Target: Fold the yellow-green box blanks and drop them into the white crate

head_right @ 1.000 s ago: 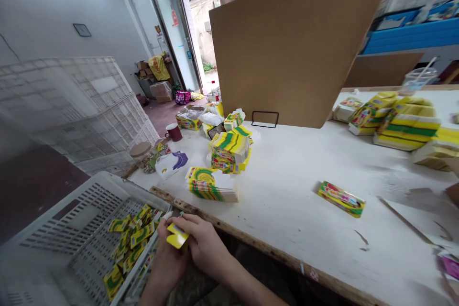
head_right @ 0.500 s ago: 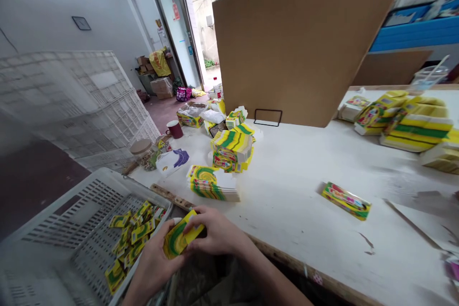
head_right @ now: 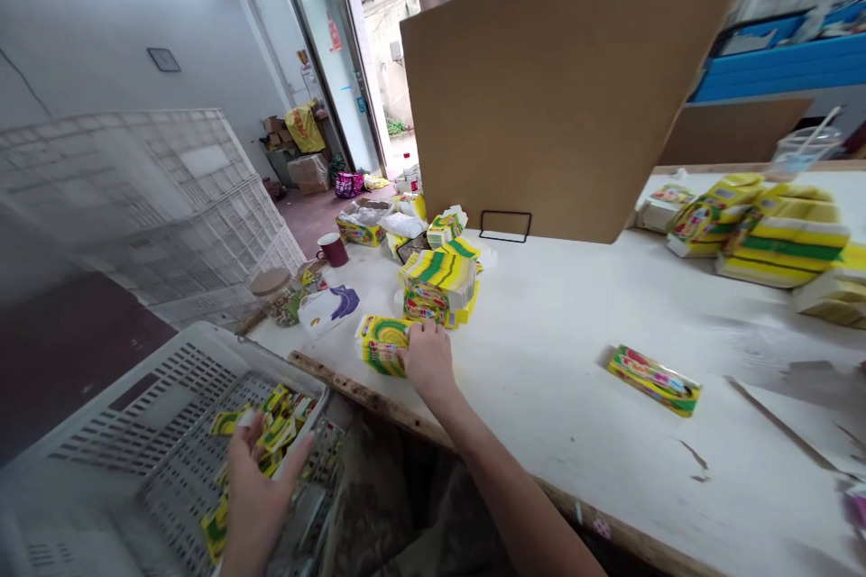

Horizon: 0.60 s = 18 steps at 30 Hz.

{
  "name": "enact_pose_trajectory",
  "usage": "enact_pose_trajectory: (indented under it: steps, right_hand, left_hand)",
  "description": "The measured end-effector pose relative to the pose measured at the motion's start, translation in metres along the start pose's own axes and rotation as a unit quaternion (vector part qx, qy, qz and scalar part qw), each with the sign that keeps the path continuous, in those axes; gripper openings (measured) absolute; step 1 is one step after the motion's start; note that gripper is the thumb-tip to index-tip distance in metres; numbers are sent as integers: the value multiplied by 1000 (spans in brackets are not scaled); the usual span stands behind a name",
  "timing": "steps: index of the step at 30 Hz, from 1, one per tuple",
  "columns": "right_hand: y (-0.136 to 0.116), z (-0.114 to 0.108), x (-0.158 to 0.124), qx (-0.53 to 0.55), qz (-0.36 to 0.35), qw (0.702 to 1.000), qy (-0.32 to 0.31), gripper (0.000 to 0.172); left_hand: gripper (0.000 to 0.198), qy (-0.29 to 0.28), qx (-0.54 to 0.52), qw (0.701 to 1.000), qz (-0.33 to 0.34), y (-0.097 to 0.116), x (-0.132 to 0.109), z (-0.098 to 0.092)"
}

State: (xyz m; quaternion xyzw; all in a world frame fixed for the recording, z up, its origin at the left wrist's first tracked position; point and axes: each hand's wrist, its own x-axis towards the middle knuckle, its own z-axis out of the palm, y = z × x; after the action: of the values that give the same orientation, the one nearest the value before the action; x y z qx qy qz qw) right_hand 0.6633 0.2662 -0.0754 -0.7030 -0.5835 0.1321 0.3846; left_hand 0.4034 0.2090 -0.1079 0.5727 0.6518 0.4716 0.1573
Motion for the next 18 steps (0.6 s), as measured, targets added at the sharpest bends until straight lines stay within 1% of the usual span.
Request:
enact_pose_trajectory:
  steps: [2,5,6,8,10,12,13,14,16,17,18]
  right_hand:
    - [-1,1,1,1,-8,1000,1,20]
    - [-5,0,-4,17,-18,1000,-7,20]
    - [-7,-1,-8,23,-20,999,-13,21]
    - [-14,-1,-22,59,-25,997,-37,22]
    - [-24,0,-42,131,-37,986,-91,22]
    - [-35,5,-65,226,-51,955,-187,23]
    - [-41,9,-76,278,-50,929,-239,24]
    - [-45,12,-86,329,-42,903,-274,25]
    - [-53,18,-101,409,-18,861,-302,30]
    - [-55,20,-104,430,-8,850,-303,33]
    - [-56,22,-106,440,-1,846,-302,36]
  left_hand:
    - [72,-67,-51,996,-31,1,-9,10]
    - [68,-137,-130,980,-68,4,-21,24]
    - [68,-152,-162,972,-80,6,-25,28]
    - [72,-161,-246,951,-97,11,-30,36]
    - [73,-165,-352,915,-106,22,-34,41]
    - [62,-148,-444,874,-129,36,-35,43]
    - [55,-129,-479,857,-142,44,-34,43]
    - [48,-102,-506,842,-153,52,-32,42]
    - [41,-43,-547,818,-171,65,-26,39]
    - [41,-25,-556,811,-178,70,-23,38]
    - [44,-14,-549,816,-181,73,-21,36]
